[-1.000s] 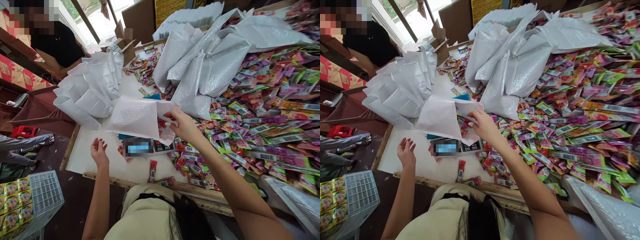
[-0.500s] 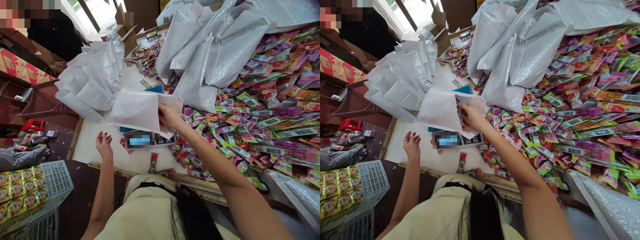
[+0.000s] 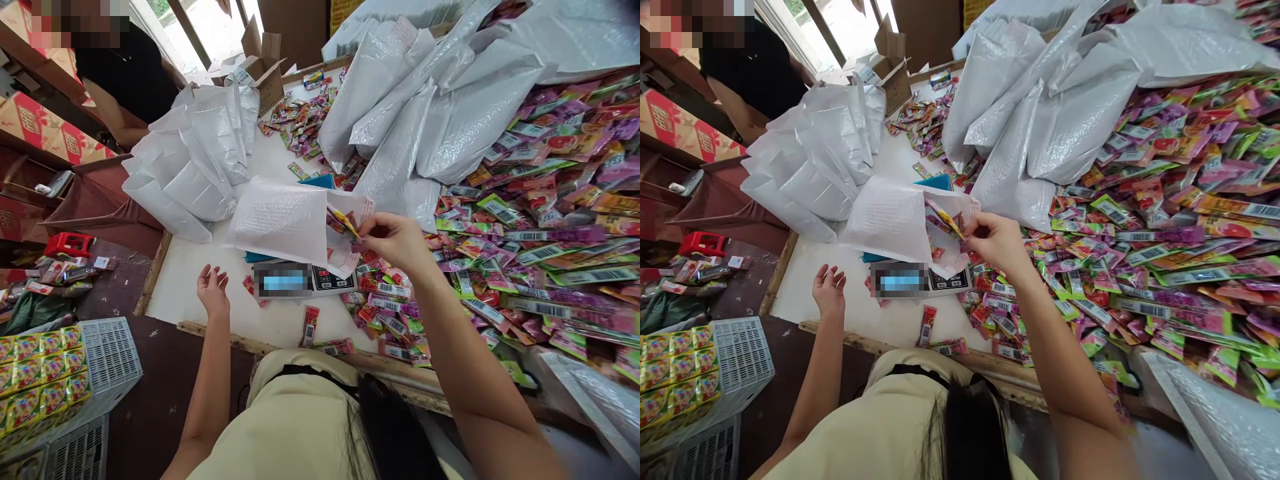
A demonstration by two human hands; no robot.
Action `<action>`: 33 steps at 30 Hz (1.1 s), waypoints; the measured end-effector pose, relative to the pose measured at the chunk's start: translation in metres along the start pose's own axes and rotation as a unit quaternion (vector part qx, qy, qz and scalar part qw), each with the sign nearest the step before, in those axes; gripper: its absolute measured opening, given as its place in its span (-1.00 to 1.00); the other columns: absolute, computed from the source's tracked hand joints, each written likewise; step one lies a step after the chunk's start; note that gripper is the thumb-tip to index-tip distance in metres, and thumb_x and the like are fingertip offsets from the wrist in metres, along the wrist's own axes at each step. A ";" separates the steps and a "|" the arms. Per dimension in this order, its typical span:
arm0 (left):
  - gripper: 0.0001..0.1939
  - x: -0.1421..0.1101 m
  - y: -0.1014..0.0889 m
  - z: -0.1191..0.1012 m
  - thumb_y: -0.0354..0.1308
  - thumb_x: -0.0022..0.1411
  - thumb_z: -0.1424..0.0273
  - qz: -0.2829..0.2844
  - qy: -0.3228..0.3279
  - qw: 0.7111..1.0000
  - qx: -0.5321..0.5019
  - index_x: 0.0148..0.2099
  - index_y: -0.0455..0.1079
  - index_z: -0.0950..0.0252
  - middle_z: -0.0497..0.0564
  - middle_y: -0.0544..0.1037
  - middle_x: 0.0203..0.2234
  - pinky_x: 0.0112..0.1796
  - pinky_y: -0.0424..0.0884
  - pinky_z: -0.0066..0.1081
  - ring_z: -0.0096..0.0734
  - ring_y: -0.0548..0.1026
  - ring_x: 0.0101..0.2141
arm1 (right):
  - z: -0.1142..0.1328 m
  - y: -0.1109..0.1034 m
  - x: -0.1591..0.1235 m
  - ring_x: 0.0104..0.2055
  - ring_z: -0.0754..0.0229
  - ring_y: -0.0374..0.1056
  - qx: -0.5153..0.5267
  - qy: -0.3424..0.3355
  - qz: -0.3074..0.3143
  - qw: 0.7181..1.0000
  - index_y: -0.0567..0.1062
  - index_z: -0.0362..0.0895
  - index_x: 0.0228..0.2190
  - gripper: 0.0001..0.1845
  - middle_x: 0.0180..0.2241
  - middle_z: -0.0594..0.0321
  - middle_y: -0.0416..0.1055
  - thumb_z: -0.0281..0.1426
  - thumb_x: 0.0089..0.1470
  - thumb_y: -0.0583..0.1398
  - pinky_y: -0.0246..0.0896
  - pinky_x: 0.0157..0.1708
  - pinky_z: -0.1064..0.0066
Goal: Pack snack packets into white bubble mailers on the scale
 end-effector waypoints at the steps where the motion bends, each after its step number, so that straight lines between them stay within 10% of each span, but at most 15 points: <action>1: -0.71 -0.001 0.000 0.000 0.25 0.21 0.40 -0.001 -0.005 1.000 -0.006 -0.01 0.40 0.26 0.06 0.53 -0.19 -0.22 0.41 -0.41 -0.52 0.52 -0.37 | -0.002 -0.006 -0.006 -0.50 0.30 0.24 0.019 0.015 -0.005 1.000 0.50 -0.15 -0.54 -0.91 -0.54 0.30 0.41 -0.40 -0.23 0.26 0.10 -0.50 0.46; 15: -0.76 -0.004 0.001 -0.001 0.18 0.25 0.47 -0.008 -0.020 1.000 -0.018 -0.01 0.40 0.27 0.04 0.54 -0.21 -0.25 0.41 -0.44 -0.54 0.52 -0.39 | -0.020 -0.089 -0.077 -0.41 0.22 0.40 0.130 0.080 -0.139 0.979 0.54 0.00 -0.56 -0.69 -0.36 0.28 0.52 -0.26 -0.38 0.52 0.36 -0.49 0.38; 21: -0.75 -0.003 0.003 0.000 0.19 0.24 0.46 -0.012 -0.019 1.000 -0.016 -0.02 0.40 0.26 0.05 0.54 -0.21 -0.27 0.41 -0.46 -0.55 0.51 -0.39 | -0.012 -0.140 -0.107 0.08 -0.29 0.40 -0.264 0.032 -0.241 0.933 0.58 0.11 -0.26 -0.83 -0.11 0.10 0.51 -0.32 0.03 0.26 0.31 0.06 -0.24; 27: -0.75 -0.004 0.010 0.002 0.17 0.23 0.47 -0.012 -0.034 0.999 -0.013 -0.02 0.39 0.26 0.04 0.53 -0.21 -0.27 0.41 -0.45 -0.55 0.51 -0.40 | -0.001 -0.027 -0.054 -0.16 0.02 0.51 -0.174 -0.015 0.004 0.985 0.54 -0.06 -0.12 -0.69 -0.13 0.11 0.57 -0.39 0.07 0.16 0.44 -0.10 0.10; 33: -0.71 -0.003 0.004 0.001 0.22 0.21 0.42 -0.007 -0.019 1.000 -0.008 0.00 0.39 0.24 0.05 0.53 -0.18 -0.23 0.40 -0.42 -0.52 0.51 -0.37 | 0.004 0.068 -0.001 -0.28 0.13 0.47 -0.271 0.061 0.149 0.949 0.51 -0.16 -0.11 -0.68 -0.28 0.13 0.59 -0.50 0.03 0.23 0.27 -0.27 0.36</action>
Point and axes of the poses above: each hand's wrist, its own x-axis towards the middle knuckle, its own y-axis out of the palm, z = x × y, the point moved 7 cm from there along x, towards the middle knuckle
